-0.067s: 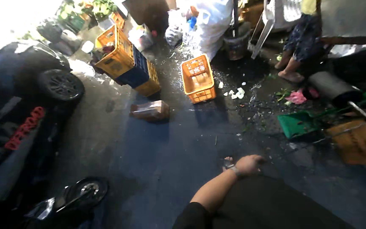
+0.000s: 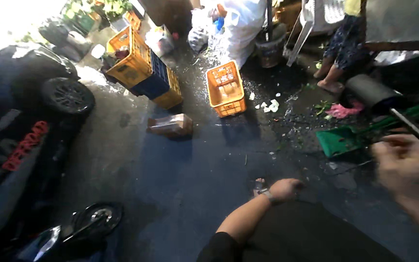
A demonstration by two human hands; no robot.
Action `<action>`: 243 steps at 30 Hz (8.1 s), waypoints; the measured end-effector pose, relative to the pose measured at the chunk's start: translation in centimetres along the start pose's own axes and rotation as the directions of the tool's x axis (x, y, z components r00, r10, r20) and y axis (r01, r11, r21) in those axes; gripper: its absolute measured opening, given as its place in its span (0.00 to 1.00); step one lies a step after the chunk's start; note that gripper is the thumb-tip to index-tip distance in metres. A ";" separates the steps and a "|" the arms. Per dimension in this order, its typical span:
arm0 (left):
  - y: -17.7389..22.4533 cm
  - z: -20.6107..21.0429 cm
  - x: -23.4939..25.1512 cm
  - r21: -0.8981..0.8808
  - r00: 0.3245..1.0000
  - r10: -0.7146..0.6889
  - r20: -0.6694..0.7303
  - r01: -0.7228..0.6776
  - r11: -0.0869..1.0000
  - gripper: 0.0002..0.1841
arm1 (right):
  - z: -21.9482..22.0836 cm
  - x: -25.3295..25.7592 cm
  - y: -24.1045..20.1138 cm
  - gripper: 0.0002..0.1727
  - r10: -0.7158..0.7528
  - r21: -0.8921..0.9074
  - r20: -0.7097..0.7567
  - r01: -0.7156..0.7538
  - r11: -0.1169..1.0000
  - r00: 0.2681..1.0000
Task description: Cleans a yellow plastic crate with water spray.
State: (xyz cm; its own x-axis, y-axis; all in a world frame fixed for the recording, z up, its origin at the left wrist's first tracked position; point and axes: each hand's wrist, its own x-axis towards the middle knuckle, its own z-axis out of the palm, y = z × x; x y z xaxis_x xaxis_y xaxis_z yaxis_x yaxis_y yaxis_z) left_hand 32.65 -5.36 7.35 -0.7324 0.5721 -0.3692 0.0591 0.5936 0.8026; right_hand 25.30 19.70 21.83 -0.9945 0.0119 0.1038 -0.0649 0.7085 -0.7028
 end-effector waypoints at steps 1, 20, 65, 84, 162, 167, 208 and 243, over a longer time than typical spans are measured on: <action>0.3 0.3 0.0 -0.013 1.000 0.006 0.016 -0.006 1.000 0.19 | 1.6 -0.7 1.2 0.21 -0.076 -0.101 0.184 0.096 0.990 0.980; 1.5 0.5 1.9 -0.029 0.989 -0.003 0.146 0.007 1.000 0.16 | 10.5 -6.8 4.4 0.15 0.105 -0.331 0.849 0.365 0.870 0.518; -33.1 -34.1 10.2 -0.045 0.676 -0.705 -0.215 0.714 0.699 0.28 | 19.9 -2.2 11.7 0.37 0.895 -0.266 0.366 -0.893 0.363 0.255; -61.4 -52.7 38.3 0.354 0.653 -0.757 -0.029 0.715 0.603 0.48 | 34.9 10.2 1.4 0.39 0.984 -0.204 0.123 -0.968 0.149 0.125; -6.8 -9.6 26.4 -0.008 0.699 -0.304 0.647 0.406 0.914 0.20 | 33.3 1.9 9.1 0.17 0.902 0.894 0.379 0.170 -0.414 0.206; -9.6 -13.2 27.6 0.121 0.631 -0.369 0.683 0.400 0.908 0.22 | 35.8 2.0 5.7 0.21 0.873 0.832 0.474 0.384 -0.401 -0.116; -6.7 0.1 33.2 0.161 0.595 -0.393 0.702 0.404 0.900 0.14 | 31.8 0.2 23.3 0.34 0.767 0.888 0.460 0.204 -0.413 -0.447; 0.5 -1.2 39.3 0.627 0.570 -0.399 0.718 -0.281 0.727 0.32 | 28.1 5.2 14.5 0.22 0.976 0.868 0.201 0.445 -0.219 0.086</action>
State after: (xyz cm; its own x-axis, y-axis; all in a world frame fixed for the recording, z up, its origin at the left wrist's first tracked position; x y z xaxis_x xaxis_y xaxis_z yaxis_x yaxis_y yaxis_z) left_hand 3.08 16.76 -6.22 0.0461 0.4958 -0.8672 0.6739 0.6254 0.3934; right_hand 16.90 10.20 -7.55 -0.1654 0.5502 -0.8185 -0.4999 -0.7622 -0.4113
